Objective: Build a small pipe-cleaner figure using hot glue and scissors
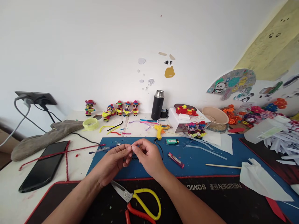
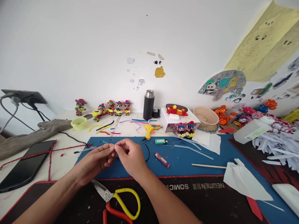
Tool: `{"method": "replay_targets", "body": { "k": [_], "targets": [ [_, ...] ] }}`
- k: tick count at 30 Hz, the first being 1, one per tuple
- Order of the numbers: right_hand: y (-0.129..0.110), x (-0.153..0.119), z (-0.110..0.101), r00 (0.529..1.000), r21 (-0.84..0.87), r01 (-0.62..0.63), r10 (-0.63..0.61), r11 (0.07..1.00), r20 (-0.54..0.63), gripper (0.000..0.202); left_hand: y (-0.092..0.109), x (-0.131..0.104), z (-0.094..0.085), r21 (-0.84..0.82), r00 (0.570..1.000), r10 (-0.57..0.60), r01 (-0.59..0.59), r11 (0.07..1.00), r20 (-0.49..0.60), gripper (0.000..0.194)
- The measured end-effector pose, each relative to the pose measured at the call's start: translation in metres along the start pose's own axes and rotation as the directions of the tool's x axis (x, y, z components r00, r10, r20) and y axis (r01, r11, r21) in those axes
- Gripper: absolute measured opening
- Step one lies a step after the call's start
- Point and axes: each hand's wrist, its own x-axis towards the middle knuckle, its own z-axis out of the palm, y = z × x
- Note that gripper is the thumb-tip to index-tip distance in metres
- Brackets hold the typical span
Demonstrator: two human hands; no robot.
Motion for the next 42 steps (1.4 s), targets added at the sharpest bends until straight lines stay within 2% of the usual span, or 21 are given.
{"method": "replay_targets", "body": {
  "k": [18,27,42],
  "targets": [
    [0.0015,0.0013,-0.0008,1.0,-0.022,0.013,-0.014,1.0,-0.016,0.018,0.0008,-0.0012,-0.0007,0.224,0.996,0.083,-0.074,0.972,-0.029,0.046],
    [0.0016,0.001,0.0008,1.0,0.018,-0.021,0.021,1.0,-0.008,0.02,0.0009,-0.0011,-0.001,0.262,0.992,0.111,-0.093,0.961,-0.053,0.047],
    [0.0015,0.0014,0.0008,0.999,0.041,-0.053,0.053,0.998,-0.01,0.021,-0.0002,0.0002,-0.0065,0.433,0.979,0.193,-0.149,0.889,-0.059,0.045]
  ]
}}
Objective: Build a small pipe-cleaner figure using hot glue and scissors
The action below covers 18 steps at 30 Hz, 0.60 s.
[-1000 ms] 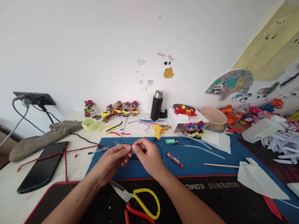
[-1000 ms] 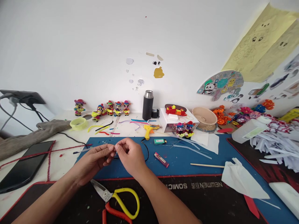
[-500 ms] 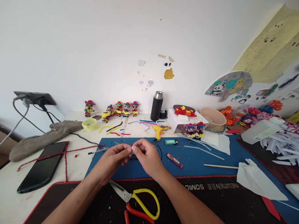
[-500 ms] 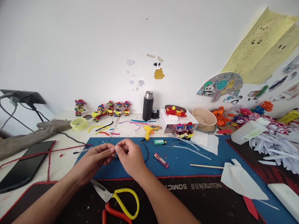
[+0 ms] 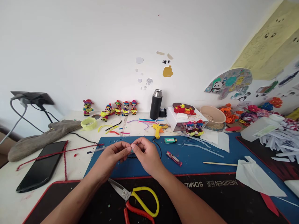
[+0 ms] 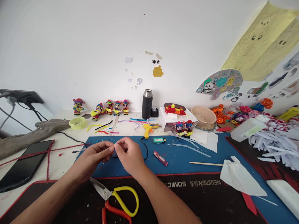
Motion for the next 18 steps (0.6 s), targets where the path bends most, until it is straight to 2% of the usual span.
{"method": "replay_targets", "body": {
  "k": [5,8,12,18],
  "targets": [
    [0.002,0.001,0.001,1.0,0.003,0.005,-0.005,1.0,0.002,0.02,-0.003,0.001,-0.001,0.039,1.0,0.011,-0.01,0.999,-0.029,0.043],
    [0.005,0.003,0.001,1.0,0.089,-0.012,0.01,0.996,0.015,0.025,0.0,0.0,0.001,-0.031,1.0,0.019,-0.019,0.999,-0.02,0.043],
    [0.009,0.006,-0.001,0.998,0.204,-0.058,0.057,0.977,0.013,0.035,0.005,-0.002,0.004,-0.16,0.999,-0.036,0.033,0.987,-0.017,0.044],
    [0.011,0.005,0.0,0.998,0.196,-0.055,0.054,0.979,0.011,0.034,0.004,-0.002,0.002,-0.248,0.999,-0.048,0.046,0.968,-0.005,0.041]
  ]
}}
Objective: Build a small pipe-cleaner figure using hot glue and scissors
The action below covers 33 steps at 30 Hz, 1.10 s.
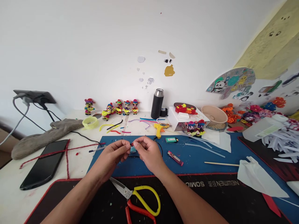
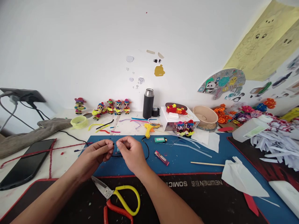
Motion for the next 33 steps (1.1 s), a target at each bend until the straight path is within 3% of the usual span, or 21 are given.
{"method": "replay_targets", "body": {
  "k": [9,33],
  "targets": [
    [-0.0092,-0.0027,0.0011,1.0,-0.07,0.006,-0.005,0.998,0.013,0.028,-0.0002,0.0,0.0001,0.01,1.0,-0.017,0.017,1.0,0.018,0.037],
    [-0.0082,-0.0042,0.0028,0.999,-0.014,-0.001,0.001,1.0,0.045,0.029,0.0008,-0.0004,0.0027,-0.009,0.998,-0.054,0.055,0.998,0.028,0.039]
  ]
}}
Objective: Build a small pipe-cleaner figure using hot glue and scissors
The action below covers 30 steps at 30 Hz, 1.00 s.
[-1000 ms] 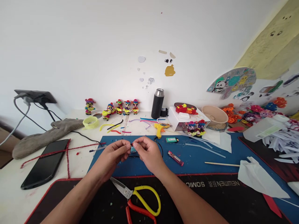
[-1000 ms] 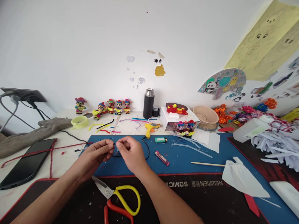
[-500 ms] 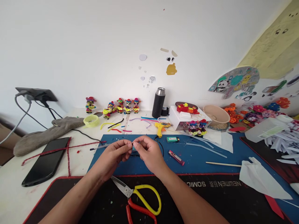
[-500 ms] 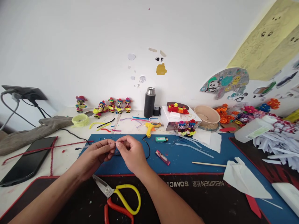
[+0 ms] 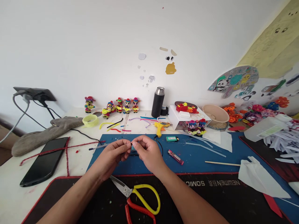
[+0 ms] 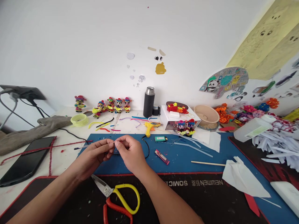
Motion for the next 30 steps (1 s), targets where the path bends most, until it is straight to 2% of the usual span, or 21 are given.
{"method": "replay_targets", "body": {
  "k": [12,22,30],
  "targets": [
    [0.0016,0.0007,-0.0008,0.999,0.001,0.004,-0.004,1.0,-0.043,0.036,0.0027,-0.001,0.0022,0.032,1.0,0.004,-0.003,0.999,-0.021,0.042],
    [0.0019,-0.0001,-0.0001,1.0,-0.009,-0.001,0.001,1.0,-0.012,0.035,0.0034,-0.0005,0.0029,0.058,1.0,0.012,-0.011,0.998,-0.018,0.039],
    [0.0019,0.0001,0.0001,1.0,0.003,0.0,0.001,1.0,-0.03,0.037,0.0032,-0.0006,0.0015,0.081,0.999,0.046,-0.045,0.996,-0.011,0.039]
  ]
}}
